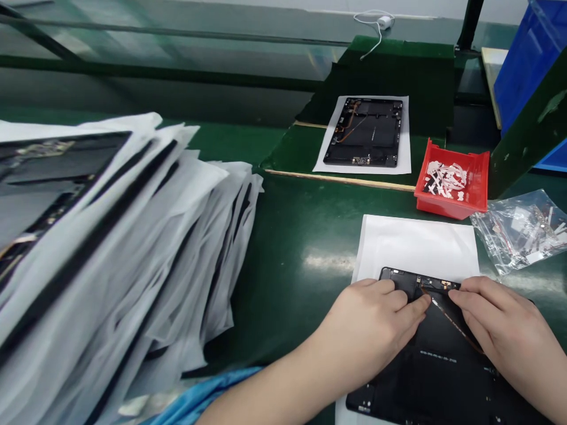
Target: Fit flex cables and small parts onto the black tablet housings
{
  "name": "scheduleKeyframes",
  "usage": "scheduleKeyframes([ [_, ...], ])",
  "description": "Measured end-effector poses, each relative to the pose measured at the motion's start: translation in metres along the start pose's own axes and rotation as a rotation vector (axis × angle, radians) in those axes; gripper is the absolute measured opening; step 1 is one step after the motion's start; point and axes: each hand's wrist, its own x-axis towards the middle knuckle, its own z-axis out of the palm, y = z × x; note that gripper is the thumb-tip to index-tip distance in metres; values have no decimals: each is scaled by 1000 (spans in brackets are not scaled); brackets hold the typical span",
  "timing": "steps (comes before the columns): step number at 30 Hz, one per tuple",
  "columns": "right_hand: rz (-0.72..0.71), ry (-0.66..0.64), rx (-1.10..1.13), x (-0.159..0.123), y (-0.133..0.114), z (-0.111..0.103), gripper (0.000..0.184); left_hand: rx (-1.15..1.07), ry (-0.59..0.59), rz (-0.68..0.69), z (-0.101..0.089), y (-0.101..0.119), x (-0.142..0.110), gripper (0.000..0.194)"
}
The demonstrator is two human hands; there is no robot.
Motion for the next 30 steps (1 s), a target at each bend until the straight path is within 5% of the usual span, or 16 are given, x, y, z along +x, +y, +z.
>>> scheduleKeyframes([
  [10,35,-34,22,3,3,-10,24,-79,-28,19,-7,-5,2,17],
  [15,81,-36,17,-1,-2,-16,18,-125,42,-111,-6,-11,5,16],
  [20,-6,-91,-125,-11,-6,-18,13,-263,54,-293,-2,-18,10,19],
  [30,-146,-89,-369,-25,-20,-16,16,-413,31,-323,-5,-25,20,16],
])
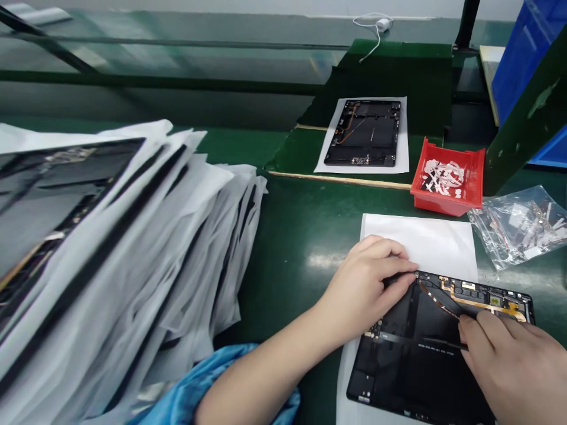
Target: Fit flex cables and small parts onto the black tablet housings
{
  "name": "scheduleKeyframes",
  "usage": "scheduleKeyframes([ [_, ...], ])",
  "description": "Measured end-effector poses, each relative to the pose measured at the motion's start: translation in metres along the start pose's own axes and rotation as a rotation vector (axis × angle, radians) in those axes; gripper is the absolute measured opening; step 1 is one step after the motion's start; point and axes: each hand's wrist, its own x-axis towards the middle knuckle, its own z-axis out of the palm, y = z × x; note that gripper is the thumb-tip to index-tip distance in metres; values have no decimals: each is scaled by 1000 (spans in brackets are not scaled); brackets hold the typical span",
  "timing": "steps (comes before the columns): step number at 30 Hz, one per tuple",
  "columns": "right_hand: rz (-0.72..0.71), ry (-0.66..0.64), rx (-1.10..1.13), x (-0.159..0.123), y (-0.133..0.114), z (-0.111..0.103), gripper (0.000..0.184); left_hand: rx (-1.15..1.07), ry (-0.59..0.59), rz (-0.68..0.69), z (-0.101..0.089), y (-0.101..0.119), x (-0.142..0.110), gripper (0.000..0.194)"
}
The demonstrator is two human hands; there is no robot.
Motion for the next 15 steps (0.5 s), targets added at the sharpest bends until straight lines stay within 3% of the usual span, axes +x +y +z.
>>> scheduleKeyframes([
  [7,50,28,-34,4,0,2,14,12,7,23,2,-2,-3,16],
  [15,96,78,113,12,3,-3,24,67,-52,156,8,3,-6,20],
])
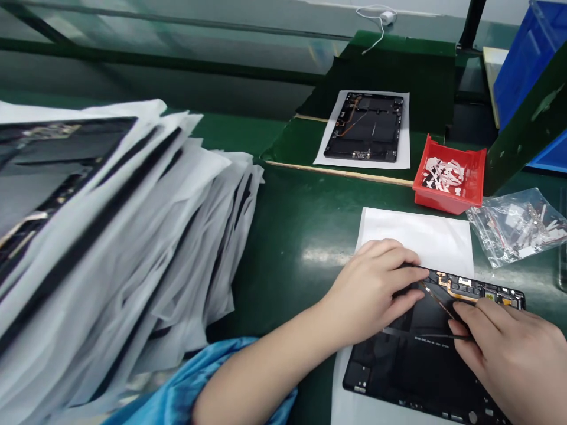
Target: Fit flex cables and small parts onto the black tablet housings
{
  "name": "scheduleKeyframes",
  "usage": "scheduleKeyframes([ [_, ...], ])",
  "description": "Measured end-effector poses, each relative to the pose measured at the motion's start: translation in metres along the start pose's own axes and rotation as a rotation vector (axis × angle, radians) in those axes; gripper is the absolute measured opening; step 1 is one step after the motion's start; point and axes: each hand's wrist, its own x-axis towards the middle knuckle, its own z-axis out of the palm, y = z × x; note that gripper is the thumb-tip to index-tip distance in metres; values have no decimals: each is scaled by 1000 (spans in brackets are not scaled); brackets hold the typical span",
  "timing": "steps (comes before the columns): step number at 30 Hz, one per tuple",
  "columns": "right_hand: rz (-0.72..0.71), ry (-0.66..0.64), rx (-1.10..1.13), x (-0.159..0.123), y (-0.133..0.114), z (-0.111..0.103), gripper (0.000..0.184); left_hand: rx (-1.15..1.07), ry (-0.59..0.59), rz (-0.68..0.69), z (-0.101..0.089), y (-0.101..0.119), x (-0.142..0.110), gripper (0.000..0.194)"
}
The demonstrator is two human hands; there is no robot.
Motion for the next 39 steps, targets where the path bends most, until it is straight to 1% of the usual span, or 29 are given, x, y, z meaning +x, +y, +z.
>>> scheduleKeyframes([
  [2,-20,-38,-30,-2,-1,2,23,37,-16,38,2,1,1,21],
  [4,-37,-67,-68,-4,-2,5,19,67,-31,57,4,2,2,22],
  [7,-30,-91,-118,-4,-5,7,15,86,-45,75,5,3,3,21],
  [14,13,-81,-136,6,-8,8,11,141,-50,154,9,9,9,17],
  [18,46,-72,-76,6,-4,10,9,207,-24,230,13,12,14,10],
  [20,65,-56,-23,6,1,9,13,249,-1,264,15,12,16,11],
  [22,68,-68,37,6,8,5,17,289,10,305,16,11,16,12],
  [24,55,-140,97,6,18,-1,18,313,1,347,16,10,16,11],
  [27,43,-323,148,5,33,-14,24,311,-12,388,14,9,16,12],
  [29,40,-389,136,4,38,-22,27,298,-22,411,12,8,17,14],
  [30,37,-399,119,4,38,-25,26,293,-25,419,12,8,17,15],
  [34,4,-359,56,1,29,-28,18,292,-18,438,11,12,18,16],
  [39,-68,-243,-69,-3,13,-18,20,295,12,428,10,14,16,18],
])
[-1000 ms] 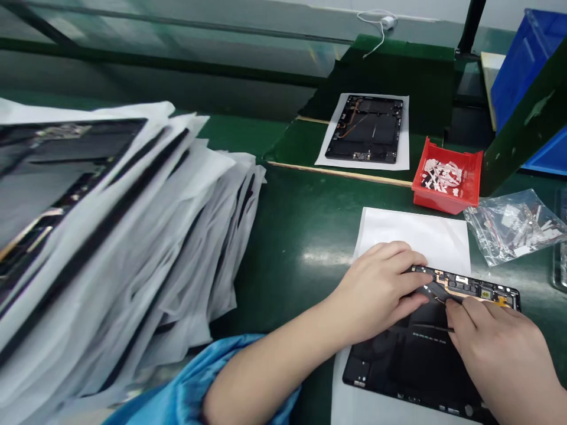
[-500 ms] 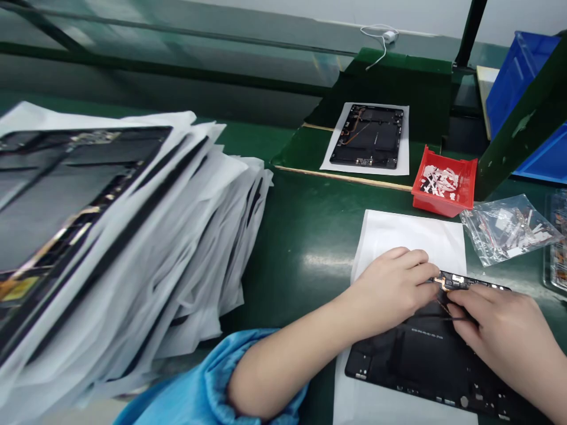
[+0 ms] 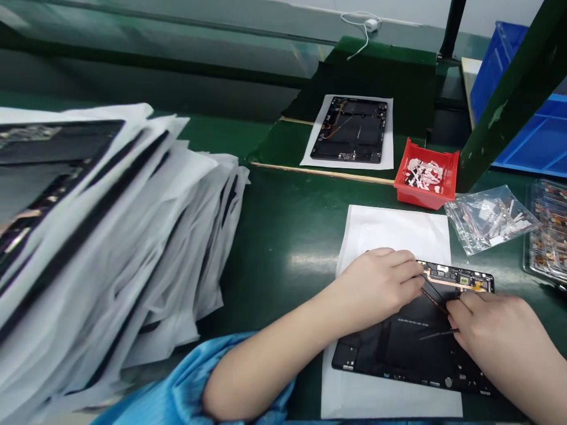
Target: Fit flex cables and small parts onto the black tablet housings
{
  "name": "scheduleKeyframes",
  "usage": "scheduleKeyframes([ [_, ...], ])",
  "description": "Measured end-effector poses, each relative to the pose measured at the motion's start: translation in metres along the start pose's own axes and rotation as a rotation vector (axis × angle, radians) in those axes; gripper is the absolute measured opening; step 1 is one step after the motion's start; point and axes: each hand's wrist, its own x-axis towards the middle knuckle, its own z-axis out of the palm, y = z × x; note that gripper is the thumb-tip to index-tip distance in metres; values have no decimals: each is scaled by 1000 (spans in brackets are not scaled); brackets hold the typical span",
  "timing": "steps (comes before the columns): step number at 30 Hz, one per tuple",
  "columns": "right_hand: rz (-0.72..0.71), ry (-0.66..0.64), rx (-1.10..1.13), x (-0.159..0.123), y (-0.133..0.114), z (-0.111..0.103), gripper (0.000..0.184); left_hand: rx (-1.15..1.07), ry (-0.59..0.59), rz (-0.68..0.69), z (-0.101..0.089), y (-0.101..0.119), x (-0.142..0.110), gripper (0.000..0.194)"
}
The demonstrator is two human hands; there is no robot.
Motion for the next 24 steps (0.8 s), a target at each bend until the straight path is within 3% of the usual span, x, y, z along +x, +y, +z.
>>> scheduleKeyframes([
  [4,-29,77,-65,0,-6,7,20,-29,-1,-65,-3,-3,-5,16],
  [12,16,162,-9,7,-3,11,20,-90,-144,-157,-3,4,1,21],
  [17,115,226,220,12,4,7,16,-105,-117,-210,3,7,3,18],
  [24,367,33,733,24,7,0,11,-339,-39,-333,6,7,5,9],
])
